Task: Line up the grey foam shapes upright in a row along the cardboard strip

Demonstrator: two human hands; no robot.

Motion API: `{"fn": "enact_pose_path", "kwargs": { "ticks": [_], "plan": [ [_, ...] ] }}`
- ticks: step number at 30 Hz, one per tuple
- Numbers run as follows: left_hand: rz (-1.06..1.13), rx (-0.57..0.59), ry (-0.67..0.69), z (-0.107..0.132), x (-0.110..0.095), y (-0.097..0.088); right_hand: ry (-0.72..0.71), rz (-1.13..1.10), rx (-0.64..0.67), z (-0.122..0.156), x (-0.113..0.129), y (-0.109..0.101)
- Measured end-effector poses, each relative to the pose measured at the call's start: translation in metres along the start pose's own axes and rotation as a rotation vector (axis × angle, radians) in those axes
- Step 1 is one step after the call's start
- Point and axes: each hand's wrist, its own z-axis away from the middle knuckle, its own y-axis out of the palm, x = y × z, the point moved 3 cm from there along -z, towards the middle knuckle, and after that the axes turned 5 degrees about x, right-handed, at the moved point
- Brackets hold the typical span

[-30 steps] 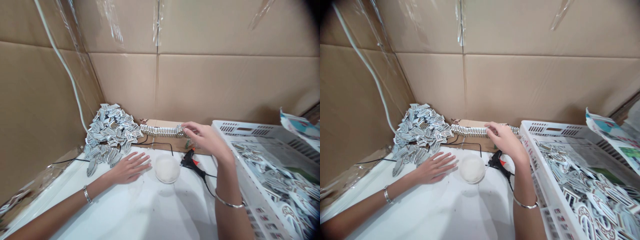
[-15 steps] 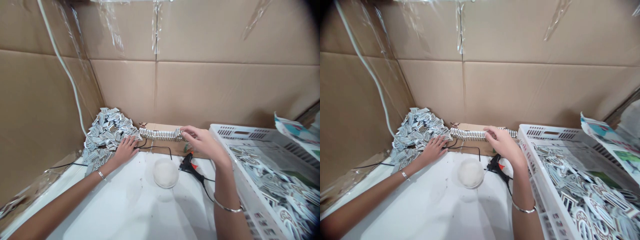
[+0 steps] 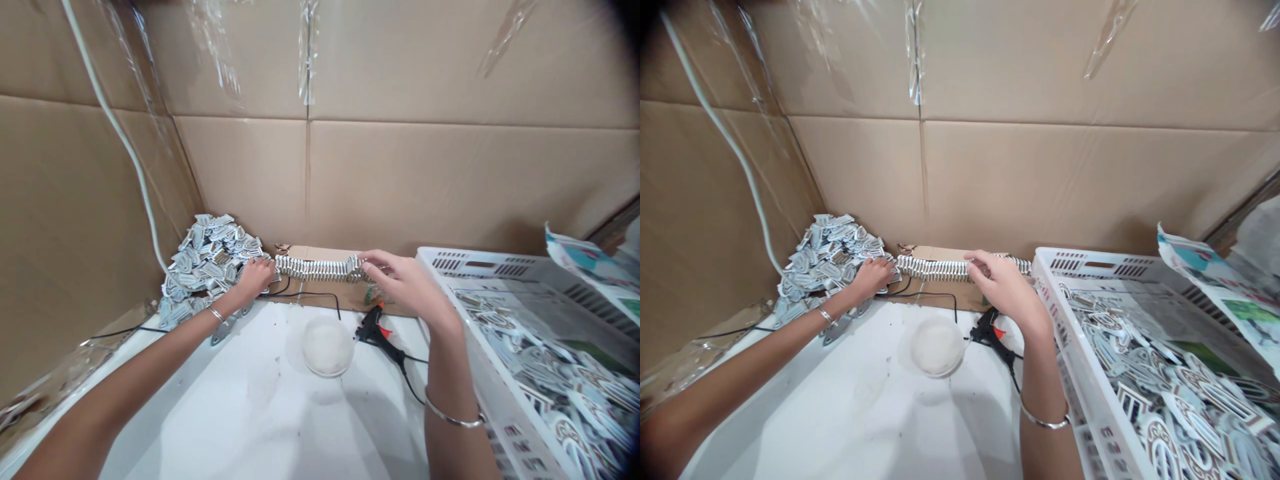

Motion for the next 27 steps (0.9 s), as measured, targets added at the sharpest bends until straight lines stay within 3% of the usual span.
{"fn": "enact_pose_path", "kwargs": {
  "ticks": [2,4,7,9,11,15,19,23,27],
  "plan": [
    [0.112,0.027,0.04,0.008,0.001,-0.009,0.0,-0.008,-0.007,0.0,-0.002,-0.001],
    [0.389,0.131,0.112,0.024,-0.002,-0.015,-0.004,-0.013,-0.012,0.0,-0.003,-0.001],
    [0.84,0.451,0.211,0.058,-0.02,-0.019,-0.005,-0.006,-0.007,-0.001,-0.003,0.0],
    [0.951,0.64,0.253,0.082,-0.035,-0.019,-0.003,0.001,-0.005,-0.001,-0.003,0.001],
    [0.945,0.728,0.268,0.099,-0.046,-0.018,-0.001,0.003,-0.006,-0.002,-0.004,0.001],
    [0.813,0.715,0.2,0.114,-0.053,-0.017,0.012,-0.028,-0.014,-0.003,-0.009,0.001],
    [0.735,0.542,0.097,0.119,-0.048,-0.022,0.008,-0.046,-0.068,-0.006,-0.012,-0.001],
    [0.693,0.381,0.106,0.131,-0.047,-0.027,0.022,-0.092,-0.271,-0.008,-0.017,-0.004],
    [0.639,0.325,0.141,0.144,-0.047,-0.022,0.003,-0.135,-0.548,-0.007,-0.019,-0.009]
  ]
}}
